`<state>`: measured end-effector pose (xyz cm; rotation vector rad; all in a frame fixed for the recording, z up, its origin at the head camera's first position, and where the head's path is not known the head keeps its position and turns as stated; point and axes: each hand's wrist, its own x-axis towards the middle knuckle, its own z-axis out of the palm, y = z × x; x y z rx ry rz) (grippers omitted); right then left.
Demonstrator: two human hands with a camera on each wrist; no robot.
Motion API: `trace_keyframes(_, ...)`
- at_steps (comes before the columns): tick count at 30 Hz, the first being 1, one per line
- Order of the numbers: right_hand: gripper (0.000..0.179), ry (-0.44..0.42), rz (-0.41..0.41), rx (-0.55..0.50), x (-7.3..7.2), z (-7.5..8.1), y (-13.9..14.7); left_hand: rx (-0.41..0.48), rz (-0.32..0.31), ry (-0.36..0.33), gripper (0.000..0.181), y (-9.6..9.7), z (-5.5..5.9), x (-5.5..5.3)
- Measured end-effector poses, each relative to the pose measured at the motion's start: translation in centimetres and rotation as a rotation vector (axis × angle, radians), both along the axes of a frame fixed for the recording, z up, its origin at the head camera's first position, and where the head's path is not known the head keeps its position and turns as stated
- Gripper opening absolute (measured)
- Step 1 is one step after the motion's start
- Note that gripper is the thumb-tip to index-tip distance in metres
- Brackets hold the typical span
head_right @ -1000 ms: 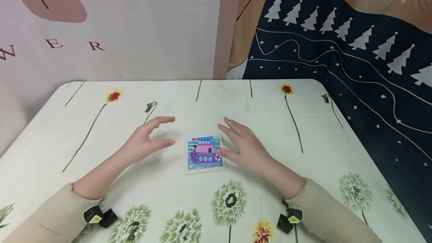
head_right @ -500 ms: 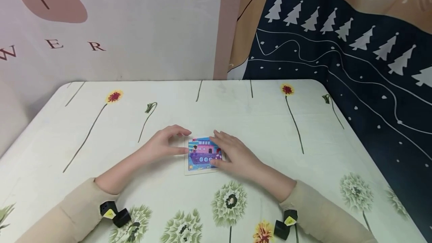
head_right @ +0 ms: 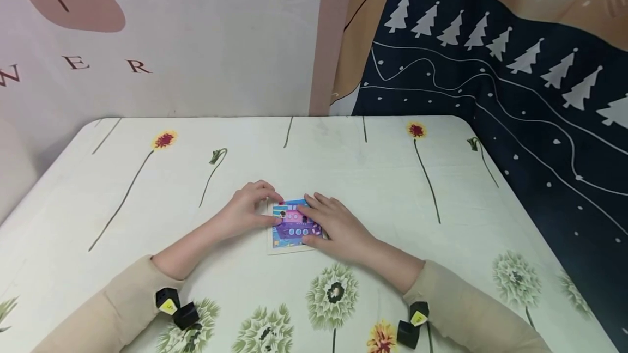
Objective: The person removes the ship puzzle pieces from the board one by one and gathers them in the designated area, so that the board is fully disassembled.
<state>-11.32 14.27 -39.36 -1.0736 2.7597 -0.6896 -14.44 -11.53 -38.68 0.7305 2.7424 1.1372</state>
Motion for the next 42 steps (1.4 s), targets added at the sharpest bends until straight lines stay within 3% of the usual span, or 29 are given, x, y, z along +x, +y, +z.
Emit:
trace_keyframes(7,0.057,0.048,0.016,0.056,0.08,-0.21,-0.27,-0.016,0.024,0.005,0.034,0.32,0.04,-0.05)
trace_keyframes(13,0.047,0.094,0.090,0.112,0.14,-0.24,-0.43,-0.011,0.039,-0.010,0.033,0.39,0.04,0.02)
trace_keyframes(24,0.044,0.147,0.140,0.137,0.17,-0.13,-0.35,-0.002,0.059,-0.063,0.032,0.55,0.37,-0.01)
trace_keyframes(42,0.043,0.090,0.123,0.156,0.04,0.05,-0.15,-0.029,0.049,-0.062,0.031,0.78,0.63,0.08)
